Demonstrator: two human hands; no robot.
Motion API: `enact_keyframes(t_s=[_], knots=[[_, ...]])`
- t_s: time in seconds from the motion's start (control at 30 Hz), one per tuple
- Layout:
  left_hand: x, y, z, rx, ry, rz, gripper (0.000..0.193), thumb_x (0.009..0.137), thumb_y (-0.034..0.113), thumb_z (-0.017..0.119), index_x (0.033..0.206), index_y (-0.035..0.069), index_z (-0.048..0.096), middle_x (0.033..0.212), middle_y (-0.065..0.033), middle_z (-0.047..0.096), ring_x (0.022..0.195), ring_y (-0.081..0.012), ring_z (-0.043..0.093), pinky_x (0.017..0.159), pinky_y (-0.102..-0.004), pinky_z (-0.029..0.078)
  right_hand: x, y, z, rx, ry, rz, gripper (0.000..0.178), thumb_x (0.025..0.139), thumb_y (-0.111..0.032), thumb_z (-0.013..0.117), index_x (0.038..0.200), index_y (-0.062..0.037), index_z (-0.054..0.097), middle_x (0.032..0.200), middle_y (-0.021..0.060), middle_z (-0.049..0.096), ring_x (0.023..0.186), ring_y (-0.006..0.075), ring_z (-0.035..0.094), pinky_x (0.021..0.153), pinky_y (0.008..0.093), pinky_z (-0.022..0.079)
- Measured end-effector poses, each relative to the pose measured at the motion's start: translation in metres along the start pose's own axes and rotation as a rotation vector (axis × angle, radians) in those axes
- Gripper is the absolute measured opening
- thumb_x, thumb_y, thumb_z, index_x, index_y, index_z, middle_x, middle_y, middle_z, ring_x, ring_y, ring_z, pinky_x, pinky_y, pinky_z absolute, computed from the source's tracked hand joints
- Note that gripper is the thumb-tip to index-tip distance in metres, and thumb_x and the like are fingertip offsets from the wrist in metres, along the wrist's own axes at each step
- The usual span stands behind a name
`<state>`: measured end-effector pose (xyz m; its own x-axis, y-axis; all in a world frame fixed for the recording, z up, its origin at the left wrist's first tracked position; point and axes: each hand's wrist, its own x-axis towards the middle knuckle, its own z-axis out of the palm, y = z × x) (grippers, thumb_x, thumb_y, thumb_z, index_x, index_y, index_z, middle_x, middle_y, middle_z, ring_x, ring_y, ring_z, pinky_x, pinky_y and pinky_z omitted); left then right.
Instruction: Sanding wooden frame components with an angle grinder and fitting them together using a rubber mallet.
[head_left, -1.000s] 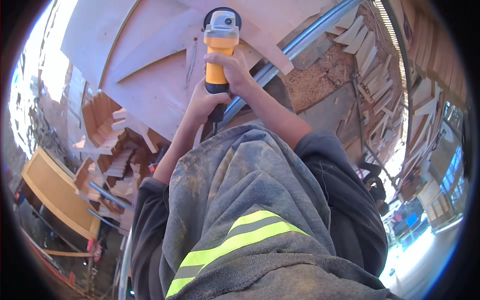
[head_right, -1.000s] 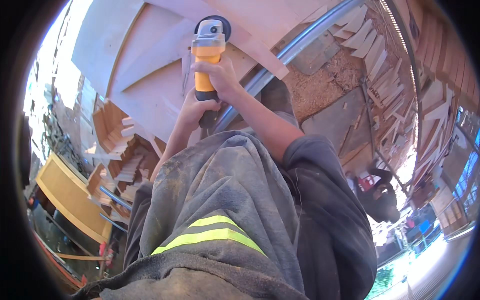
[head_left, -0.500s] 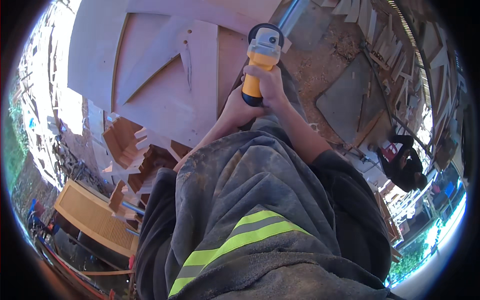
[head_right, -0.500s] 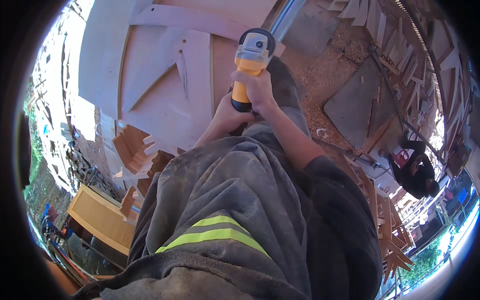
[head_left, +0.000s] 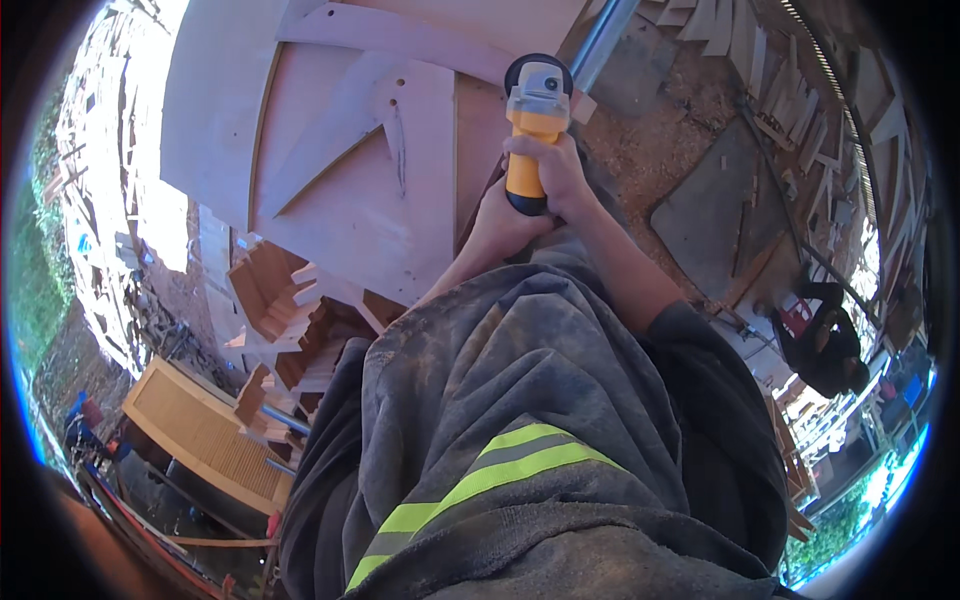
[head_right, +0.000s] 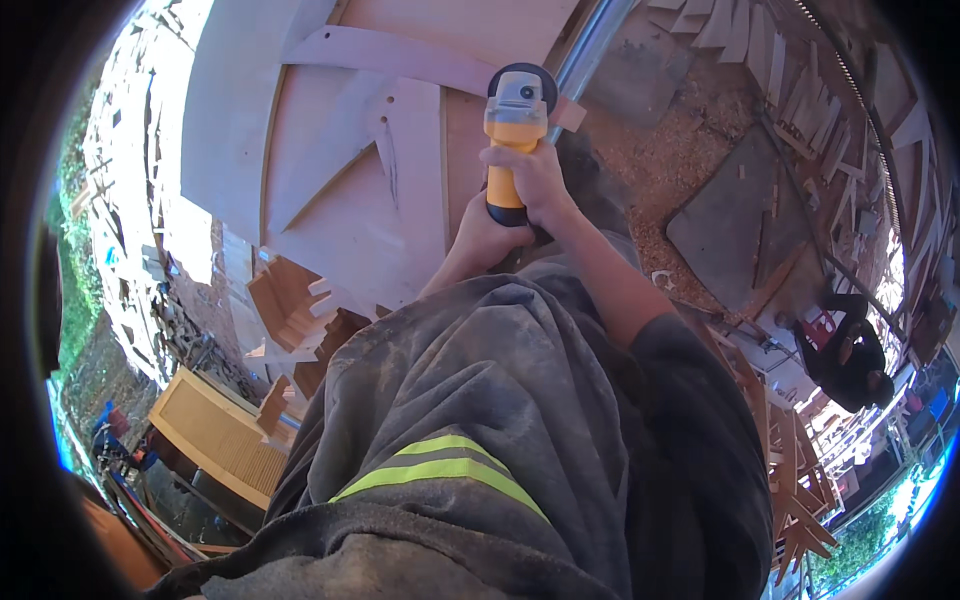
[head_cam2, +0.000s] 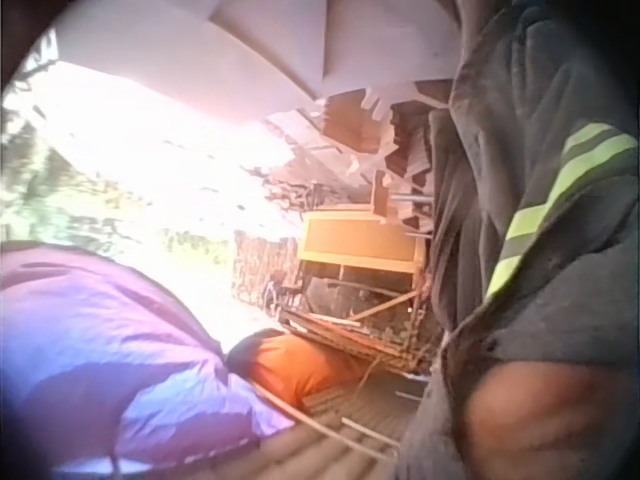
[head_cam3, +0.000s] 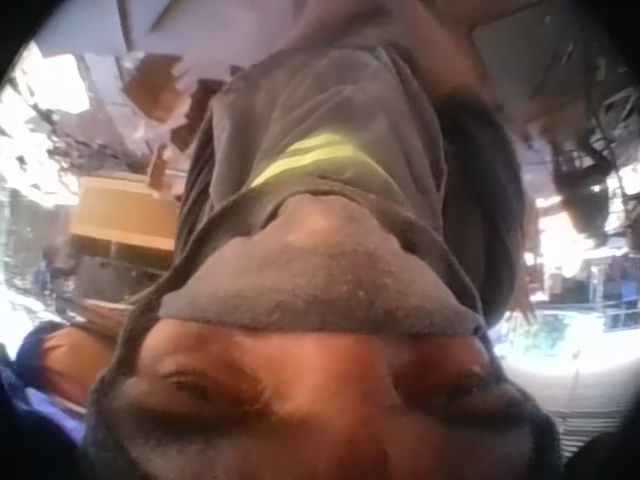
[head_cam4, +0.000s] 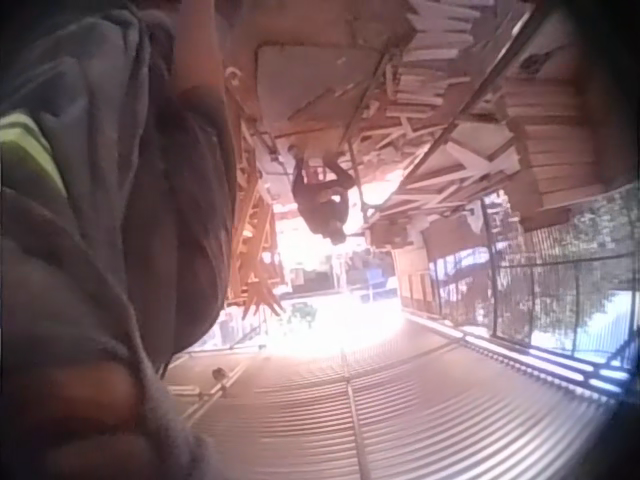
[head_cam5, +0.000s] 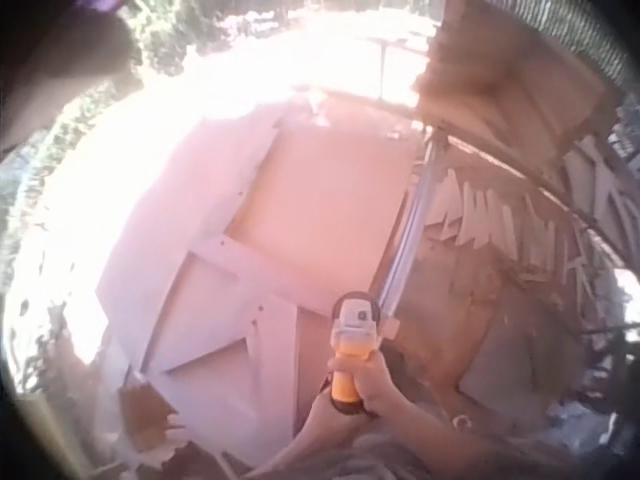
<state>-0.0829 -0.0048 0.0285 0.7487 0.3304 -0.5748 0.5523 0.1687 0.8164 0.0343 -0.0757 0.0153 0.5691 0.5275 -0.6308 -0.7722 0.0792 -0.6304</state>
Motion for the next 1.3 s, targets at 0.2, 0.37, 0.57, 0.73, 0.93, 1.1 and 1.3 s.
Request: enact_keyframes(t_s=[0.2,0.37,0.57,0.73,0.93,1.1,1.3], knots=[[0.026,0.015,-0.043,0.015,-0.040,-0.183,0.045,0.068,0.009,0.085,0.108,-0.001,0.068,0.090,-0.0054,0.072,0.079,-0.0177,0.072,0.074,-0.0340,0.059,0.048,0.003,0.036,-0.048,-0.039,-0.049,0.034,0.082,-0.008,0.080,0.114,0.0003,0.070,0.093,0.0075,0.071,0.078,0.0184,0.071,0.070,0.0346,0.059],[0.013,0.011,-0.010,0.020,-0.085,-0.077,0.049,0.066,0.009,0.087,0.111,-0.002,0.068,0.093,-0.0059,0.073,0.083,-0.0178,0.072,0.078,-0.0343,0.059,0.012,-0.007,0.004,-0.016,0.051,-0.009,0.029,0.083,-0.009,0.080,0.109,-0.0003,0.070,0.088,0.0072,0.070,0.072,0.0195,0.071,0.068,0.0346,0.059],[0.009,0.008,-0.010,0.036,-0.057,-0.096,0.050,0.066,0.009,0.086,0.112,0.000,0.067,0.095,-0.0059,0.073,0.084,-0.0182,0.072,0.079,-0.0349,0.058,0.013,0.001,0.003,0.017,0.020,-0.013,0.029,0.083,-0.010,0.081,0.107,-0.0001,0.069,0.086,0.0069,0.069,0.072,0.0194,0.071,0.067,0.0343,0.059],[0.034,0.017,-0.065,-0.005,-0.091,-0.247,0.047,0.069,0.011,0.084,0.111,-0.002,0.067,0.092,-0.0072,0.073,0.081,-0.0180,0.072,0.075,-0.0346,0.058,0.064,0.011,0.051,-0.090,0.016,-0.079,0.031,0.082,-0.013,0.083,0.106,0.0004,0.070,0.087,0.0071,0.069,0.072,0.0192,0.071,0.067,0.0342,0.059],[0.012,0.000,-0.007,0.076,-0.134,-0.076,0.050,0.069,0.008,0.085,0.114,-0.001,0.066,0.095,-0.0071,0.072,0.083,-0.0188,0.072,0.077,-0.0354,0.060,0.004,0.002,-0.007,0.053,0.101,-0.003,0.029,0.082,-0.012,0.082,0.105,-0.0003,0.070,0.085,0.0079,0.069,0.070,0.0199,0.070,0.066,0.0344,0.059],[-0.002,-0.009,0.011,0.007,-0.108,-0.074,0.056,0.066,0.009,0.086,0.117,-0.001,0.065,0.101,-0.0064,0.072,0.092,-0.0195,0.072,0.085,-0.0365,0.058,-0.013,0.000,-0.018,0.035,0.094,-0.002,0.028,0.082,-0.012,0.081,0.105,-0.0010,0.069,0.084,0.0083,0.069,0.069,0.0198,0.070,0.066,0.0346,0.059],[0.025,0.004,-0.062,0.025,-0.112,-0.213,0.051,0.067,0.011,0.086,0.113,-0.002,0.067,0.094,-0.0071,0.073,0.085,-0.0197,0.073,0.078,-0.0361,0.059,0.050,0.023,0.043,-0.078,0.014,-0.106,0.028,0.086,-0.013,0.079,0.108,-0.0009,0.068,0.086,0.0092,0.070,0.071,0.0199,0.070,0.070,0.0345,0.060]])
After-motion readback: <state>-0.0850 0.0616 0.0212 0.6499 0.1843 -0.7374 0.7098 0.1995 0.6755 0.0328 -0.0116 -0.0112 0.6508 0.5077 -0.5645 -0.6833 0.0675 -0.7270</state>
